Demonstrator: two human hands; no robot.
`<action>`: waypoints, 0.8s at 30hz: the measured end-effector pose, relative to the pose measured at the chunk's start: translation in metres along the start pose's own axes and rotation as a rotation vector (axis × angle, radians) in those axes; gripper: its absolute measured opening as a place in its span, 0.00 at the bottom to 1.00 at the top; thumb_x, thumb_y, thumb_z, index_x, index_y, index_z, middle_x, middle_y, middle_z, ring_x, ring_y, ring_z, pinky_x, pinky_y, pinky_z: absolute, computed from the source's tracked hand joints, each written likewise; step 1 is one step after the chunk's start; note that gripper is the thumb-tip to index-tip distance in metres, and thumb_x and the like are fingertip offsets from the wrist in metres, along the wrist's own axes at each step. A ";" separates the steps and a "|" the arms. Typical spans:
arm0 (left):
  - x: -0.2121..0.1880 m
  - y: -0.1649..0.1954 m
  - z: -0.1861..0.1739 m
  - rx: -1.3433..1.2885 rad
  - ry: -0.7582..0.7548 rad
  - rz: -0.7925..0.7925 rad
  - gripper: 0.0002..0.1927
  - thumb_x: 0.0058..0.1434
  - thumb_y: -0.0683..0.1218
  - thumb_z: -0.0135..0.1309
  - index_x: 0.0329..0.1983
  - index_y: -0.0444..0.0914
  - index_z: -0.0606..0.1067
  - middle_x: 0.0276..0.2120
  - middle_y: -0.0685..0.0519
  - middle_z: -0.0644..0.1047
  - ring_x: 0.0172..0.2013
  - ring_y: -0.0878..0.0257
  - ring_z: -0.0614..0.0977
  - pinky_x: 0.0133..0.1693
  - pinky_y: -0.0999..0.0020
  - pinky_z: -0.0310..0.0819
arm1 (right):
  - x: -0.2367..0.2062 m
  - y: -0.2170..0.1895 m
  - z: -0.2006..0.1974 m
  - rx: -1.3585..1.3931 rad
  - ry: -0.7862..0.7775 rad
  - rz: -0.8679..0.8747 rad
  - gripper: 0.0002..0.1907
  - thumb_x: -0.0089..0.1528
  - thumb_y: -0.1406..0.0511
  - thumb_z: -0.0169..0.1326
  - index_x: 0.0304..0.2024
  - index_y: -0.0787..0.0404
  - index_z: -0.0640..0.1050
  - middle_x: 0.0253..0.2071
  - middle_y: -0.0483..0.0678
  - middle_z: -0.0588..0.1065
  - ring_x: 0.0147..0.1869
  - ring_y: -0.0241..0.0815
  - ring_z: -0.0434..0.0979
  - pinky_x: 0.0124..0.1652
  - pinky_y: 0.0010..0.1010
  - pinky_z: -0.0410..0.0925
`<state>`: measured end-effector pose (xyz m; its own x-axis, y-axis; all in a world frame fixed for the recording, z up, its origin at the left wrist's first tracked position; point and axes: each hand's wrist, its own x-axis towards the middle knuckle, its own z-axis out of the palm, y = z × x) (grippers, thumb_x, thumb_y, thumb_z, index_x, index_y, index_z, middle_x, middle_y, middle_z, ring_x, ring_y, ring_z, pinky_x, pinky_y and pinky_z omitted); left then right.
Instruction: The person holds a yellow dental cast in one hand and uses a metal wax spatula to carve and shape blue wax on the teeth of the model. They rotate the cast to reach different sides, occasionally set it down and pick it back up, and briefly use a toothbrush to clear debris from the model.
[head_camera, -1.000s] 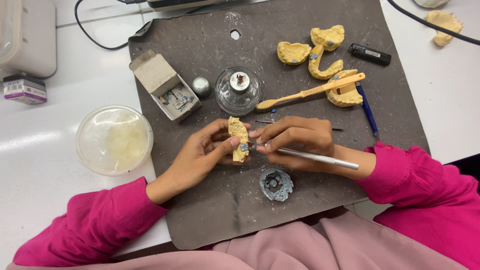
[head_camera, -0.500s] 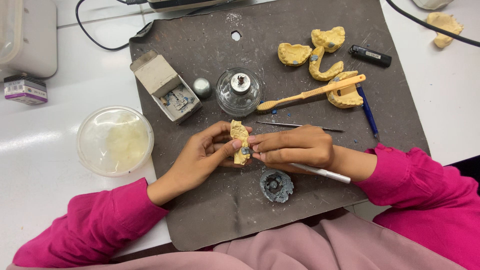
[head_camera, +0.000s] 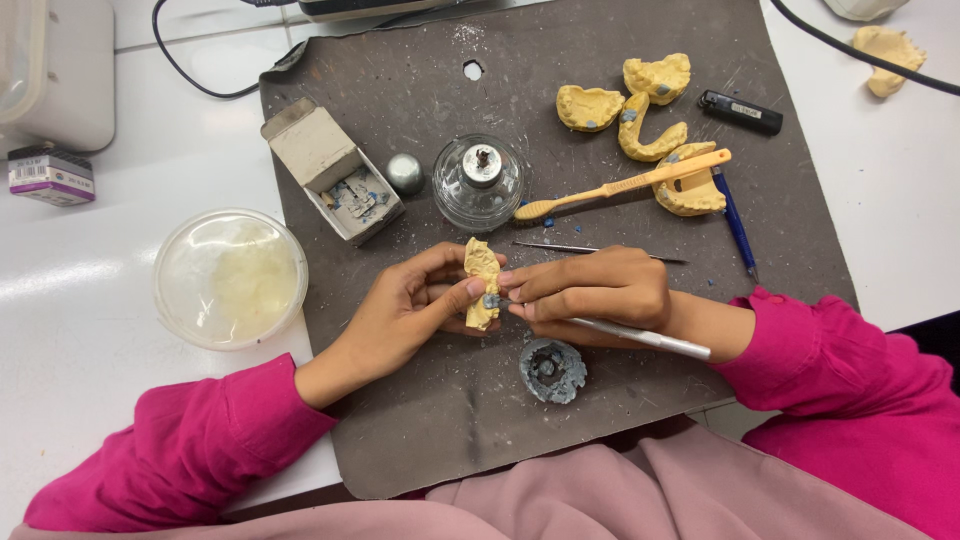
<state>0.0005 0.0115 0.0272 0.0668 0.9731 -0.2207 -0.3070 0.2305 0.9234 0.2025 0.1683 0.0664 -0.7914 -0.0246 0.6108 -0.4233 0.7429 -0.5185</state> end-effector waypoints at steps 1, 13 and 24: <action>0.000 0.000 0.000 0.004 0.003 0.002 0.21 0.70 0.46 0.50 0.62 0.32 0.70 0.54 0.46 0.79 0.50 0.63 0.84 0.48 0.65 0.86 | 0.001 0.000 -0.001 -0.011 -0.005 -0.006 0.08 0.57 0.73 0.68 0.37 0.67 0.81 0.41 0.55 0.82 0.53 0.51 0.86 0.48 0.35 0.82; -0.001 -0.001 0.001 0.036 0.032 0.006 0.19 0.70 0.45 0.51 0.60 0.31 0.70 0.50 0.47 0.79 0.46 0.63 0.85 0.46 0.66 0.87 | -0.001 -0.001 0.000 -0.069 -0.032 -0.015 0.08 0.56 0.73 0.69 0.36 0.65 0.81 0.41 0.54 0.82 0.52 0.50 0.86 0.46 0.33 0.82; -0.001 0.000 0.001 0.071 0.061 0.031 0.17 0.69 0.44 0.52 0.58 0.31 0.72 0.46 0.50 0.78 0.46 0.67 0.83 0.44 0.68 0.88 | 0.001 -0.003 0.000 -0.081 -0.018 -0.010 0.07 0.58 0.73 0.69 0.37 0.65 0.82 0.42 0.53 0.82 0.52 0.48 0.86 0.46 0.32 0.82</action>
<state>0.0019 0.0106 0.0278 -0.0007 0.9780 -0.2084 -0.2402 0.2022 0.9494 0.2030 0.1661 0.0679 -0.7956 -0.0434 0.6043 -0.3945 0.7941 -0.4624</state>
